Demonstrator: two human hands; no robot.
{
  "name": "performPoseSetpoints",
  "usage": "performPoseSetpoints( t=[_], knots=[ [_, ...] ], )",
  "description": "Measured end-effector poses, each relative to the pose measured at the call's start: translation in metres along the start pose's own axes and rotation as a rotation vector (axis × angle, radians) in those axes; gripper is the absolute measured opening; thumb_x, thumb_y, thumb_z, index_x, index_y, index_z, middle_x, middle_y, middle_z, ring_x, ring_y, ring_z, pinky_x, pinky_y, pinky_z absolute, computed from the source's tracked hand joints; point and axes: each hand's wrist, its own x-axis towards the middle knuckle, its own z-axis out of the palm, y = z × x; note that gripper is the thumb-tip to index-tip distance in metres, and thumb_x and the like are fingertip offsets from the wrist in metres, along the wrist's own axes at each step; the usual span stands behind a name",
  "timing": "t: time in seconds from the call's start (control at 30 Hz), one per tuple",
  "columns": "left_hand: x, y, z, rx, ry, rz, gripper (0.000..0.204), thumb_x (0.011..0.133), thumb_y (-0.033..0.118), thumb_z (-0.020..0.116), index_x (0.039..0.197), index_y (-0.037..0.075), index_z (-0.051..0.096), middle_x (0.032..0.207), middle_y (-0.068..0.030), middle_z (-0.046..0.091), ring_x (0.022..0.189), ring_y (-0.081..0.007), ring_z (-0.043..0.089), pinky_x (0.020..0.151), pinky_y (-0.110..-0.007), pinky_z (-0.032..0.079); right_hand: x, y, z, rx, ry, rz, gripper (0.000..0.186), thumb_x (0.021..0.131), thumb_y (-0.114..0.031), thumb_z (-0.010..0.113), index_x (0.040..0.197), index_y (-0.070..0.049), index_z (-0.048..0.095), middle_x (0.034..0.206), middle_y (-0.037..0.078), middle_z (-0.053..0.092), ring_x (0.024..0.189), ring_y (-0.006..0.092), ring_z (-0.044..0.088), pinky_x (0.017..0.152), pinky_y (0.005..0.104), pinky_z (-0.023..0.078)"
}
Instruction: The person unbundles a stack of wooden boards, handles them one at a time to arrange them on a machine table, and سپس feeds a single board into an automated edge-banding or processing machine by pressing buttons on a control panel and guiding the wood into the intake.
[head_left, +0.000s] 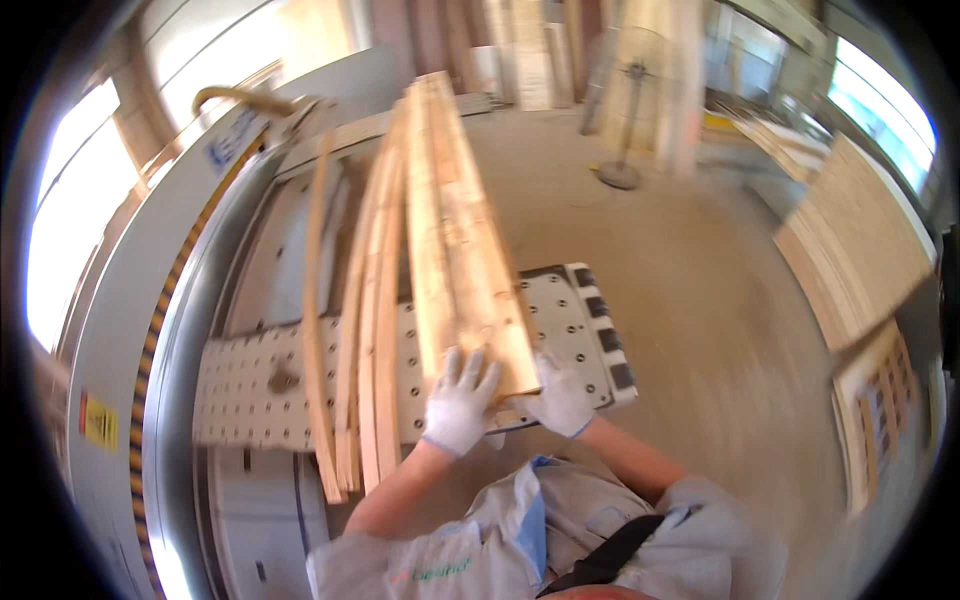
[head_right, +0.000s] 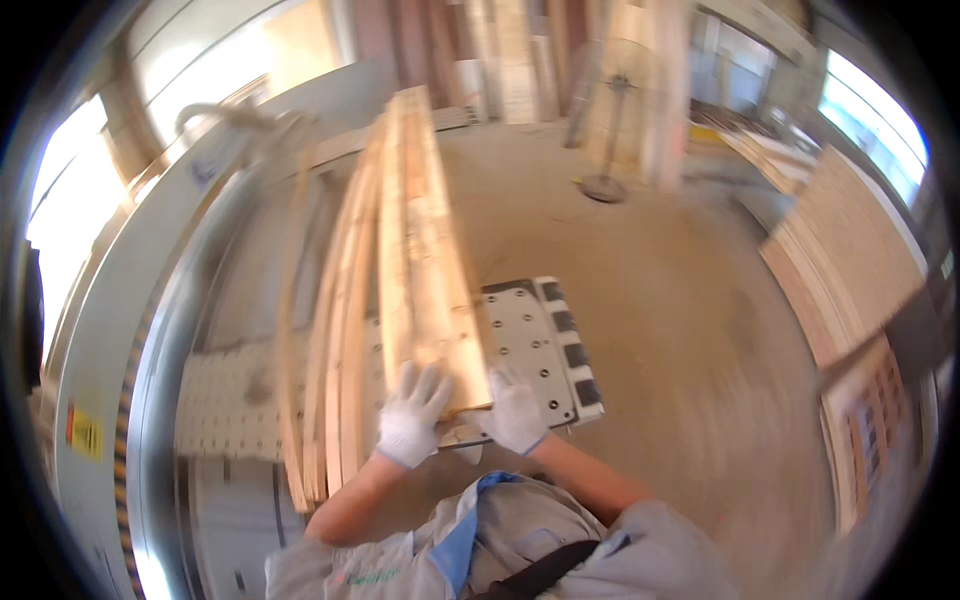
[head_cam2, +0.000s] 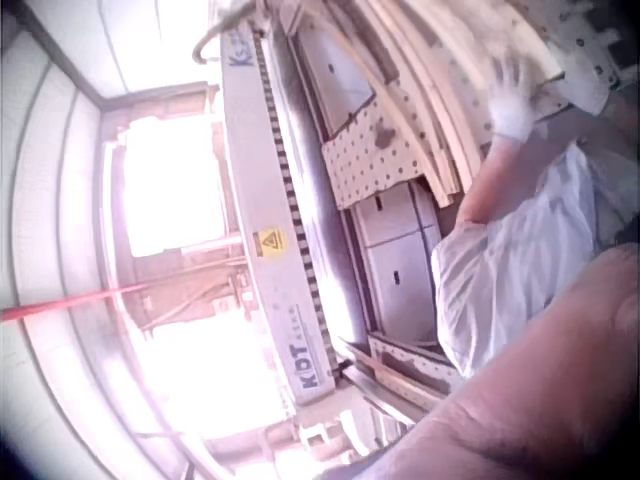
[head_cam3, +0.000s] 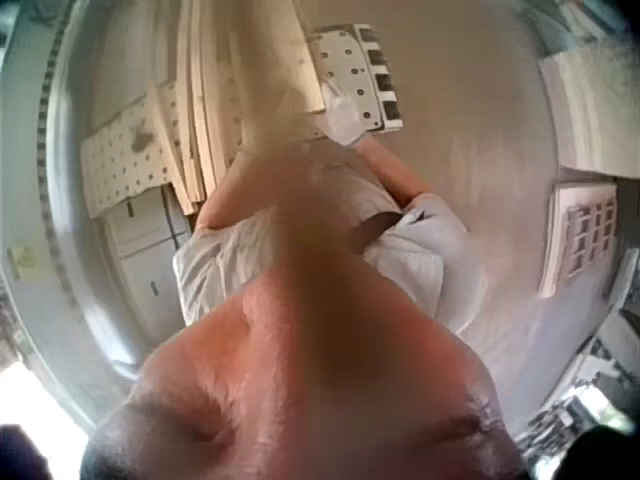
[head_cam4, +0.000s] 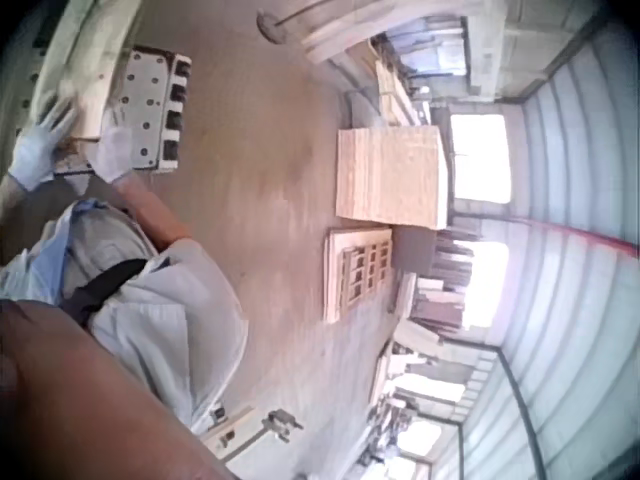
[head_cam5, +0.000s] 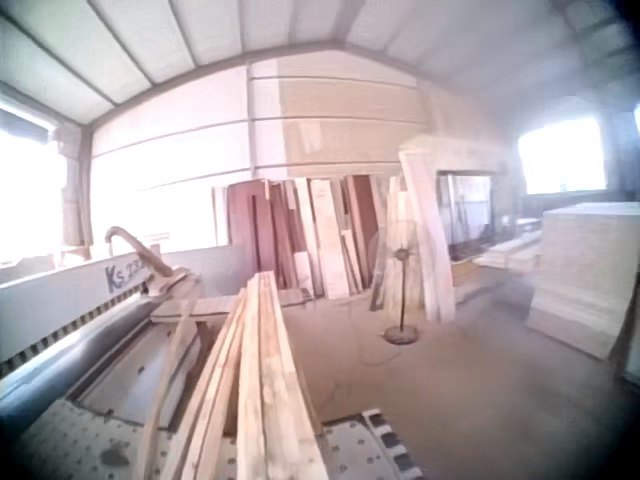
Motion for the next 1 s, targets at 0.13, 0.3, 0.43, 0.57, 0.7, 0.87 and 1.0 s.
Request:
performPoseSetpoints(
  t=[0.13,0.3,0.43,0.57,0.7,0.87,1.0],
  knots=[
    [-0.012,-0.008,-0.015,0.025,-0.005,-0.032,0.062,0.080,0.032,0.091,0.137,0.017,0.073,0.152,-0.0166,0.061,0.142,-0.0488,0.057,0.104,-0.057,0.059,-0.005,0.017,0.027,-0.114,-0.021,-0.022,0.087,0.081,-0.045,0.093,0.143,0.006,0.061,0.148,0.029,0.062,0.140,0.0467,0.058,0.118,0.0555,0.048],
    [-0.019,-0.011,0.005,-0.109,0.130,-0.005,0.080,0.073,0.029,0.096,0.143,0.006,0.066,0.156,-0.0247,0.057,0.148,-0.0500,0.052,0.113,-0.058,0.054,-0.012,-0.005,0.010,-0.204,-0.024,0.084,0.087,0.082,-0.046,0.090,0.146,0.006,0.061,0.158,0.029,0.054,0.151,0.0457,0.049,0.123,0.0551,0.043],
    [-0.032,-0.015,0.026,-0.174,0.351,-0.267,0.113,0.065,0.036,0.102,0.158,-0.001,0.050,0.156,-0.0293,0.056,0.147,-0.0500,0.051,0.122,-0.058,0.044,0.003,-0.013,0.021,-0.463,-0.014,-0.214,0.068,0.088,-0.034,0.077,0.142,0.006,0.067,0.157,0.028,0.057,0.148,0.0438,0.052,0.123,0.0560,0.041],
    [-0.036,-0.015,0.036,-0.312,0.310,-0.376,0.110,0.065,0.034,0.102,0.157,0.000,0.052,0.151,-0.0285,0.060,0.142,-0.0496,0.055,0.121,-0.057,0.045,0.009,-0.029,0.032,-0.705,-0.124,-0.323,0.056,0.094,-0.023,0.061,0.139,0.008,0.068,0.153,0.025,0.061,0.146,0.0407,0.054,0.125,0.0555,0.039],
    [-0.041,-0.018,0.030,-0.284,0.375,-0.350,0.102,0.067,0.031,0.101,0.153,0.001,0.056,0.143,-0.0267,0.064,0.135,-0.0491,0.058,0.117,-0.056,0.048,0.010,-0.030,0.036,-0.666,-0.135,-0.355,0.056,0.095,-0.022,0.059,0.142,0.008,0.067,0.147,0.026,0.066,0.146,0.0437,0.056,0.130,0.0631,0.031],
    [-0.023,-0.008,-0.008,-0.479,0.302,-0.442,0.093,0.068,0.032,0.102,0.144,-0.004,0.062,0.130,-0.0283,0.072,0.125,-0.0478,0.067,0.108,-0.054,0.055,0.015,-0.034,0.031,-0.687,-0.216,-0.361,0.054,0.098,-0.019,0.059,0.144,0.007,0.066,0.153,0.029,0.062,0.142,0.0468,0.059,0.130,0.0632,0.031],
    [-0.016,-0.006,-0.024,-0.599,0.405,-0.398,0.082,0.075,0.020,0.097,0.145,-0.004,0.061,0.117,-0.0249,0.077,0.108,-0.0407,0.077,0.094,-0.047,0.063,0.023,-0.043,0.026,-0.537,-0.146,-0.354,0.058,0.087,-0.017,0.076,0.140,0.004,0.067,0.148,0.030,0.064,0.133,0.0483,0.063,0.123,0.0567,0.042]
  ],
)
